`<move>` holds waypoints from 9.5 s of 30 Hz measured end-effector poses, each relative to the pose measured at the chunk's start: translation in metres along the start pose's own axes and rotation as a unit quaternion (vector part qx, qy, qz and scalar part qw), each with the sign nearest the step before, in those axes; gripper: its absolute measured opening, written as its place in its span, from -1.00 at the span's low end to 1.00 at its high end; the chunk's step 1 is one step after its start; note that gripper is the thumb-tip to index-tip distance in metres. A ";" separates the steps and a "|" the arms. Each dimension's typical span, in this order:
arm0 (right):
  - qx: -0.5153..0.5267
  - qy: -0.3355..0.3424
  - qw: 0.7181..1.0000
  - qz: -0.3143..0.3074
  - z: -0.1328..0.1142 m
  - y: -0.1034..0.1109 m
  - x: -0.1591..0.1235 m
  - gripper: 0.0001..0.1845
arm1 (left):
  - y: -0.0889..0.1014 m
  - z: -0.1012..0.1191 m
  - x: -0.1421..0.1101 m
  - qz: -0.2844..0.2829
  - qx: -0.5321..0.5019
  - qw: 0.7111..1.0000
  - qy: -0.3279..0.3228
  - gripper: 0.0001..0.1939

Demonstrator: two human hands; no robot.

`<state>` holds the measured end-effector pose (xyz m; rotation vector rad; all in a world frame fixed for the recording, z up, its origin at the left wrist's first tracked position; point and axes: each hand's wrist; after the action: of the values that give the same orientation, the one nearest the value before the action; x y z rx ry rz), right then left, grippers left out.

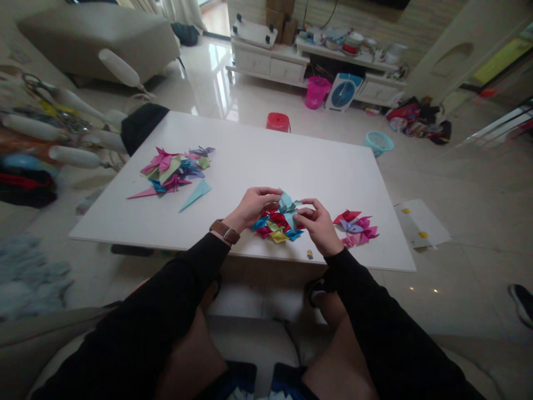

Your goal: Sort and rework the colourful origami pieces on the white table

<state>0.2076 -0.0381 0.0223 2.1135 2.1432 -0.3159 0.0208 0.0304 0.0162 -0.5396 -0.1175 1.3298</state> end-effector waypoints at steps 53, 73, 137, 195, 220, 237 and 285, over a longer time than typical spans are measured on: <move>-0.066 0.030 0.995 0.073 0.007 0.003 0.008 -0.53 | -0.003 -0.025 -0.007 -0.127 0.049 0.990 0.018 -0.59; -0.099 0.037 0.989 0.103 0.009 0.007 0.009 -0.51 | -0.008 -0.012 -0.012 -0.102 0.018 0.994 0.046 -0.66; -0.393 0.226 0.888 0.082 -0.005 0.020 0.001 -0.71 | -0.003 -0.024 -0.010 -0.123 0.055 0.990 0.040 -0.83; -0.701 0.142 0.698 0.029 0.015 0.113 0.017 -0.64 | 0.144 0.028 0.009 0.077 0.748 0.652 0.099 -0.42; -0.525 0.187 0.830 0.022 0.012 0.056 0.019 -0.84 | 0.106 0.015 -0.005 0.082 0.544 0.833 -0.055 -0.64; 0.059 0.043 0.987 0.146 0.010 -0.024 0.023 -0.61 | -0.010 -0.018 -0.021 -0.024 -0.018 0.998 -0.047 -0.67; 0.066 -0.040 0.961 0.267 0.000 -0.018 0.206 -0.60 | 0.056 0.039 -0.016 0.087 0.446 0.871 -0.188 -0.86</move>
<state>0.1852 0.1624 -0.0232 2.5890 1.4606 -0.4795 -0.0480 0.0351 0.0298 0.5122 0.2334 1.4824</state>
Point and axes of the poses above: each hand's wrist, its own x-axis towards the middle knuckle, its own y-axis out of the back of the hand, z = x × y, and after that the axes turned 6 degrees about -y, right-handed
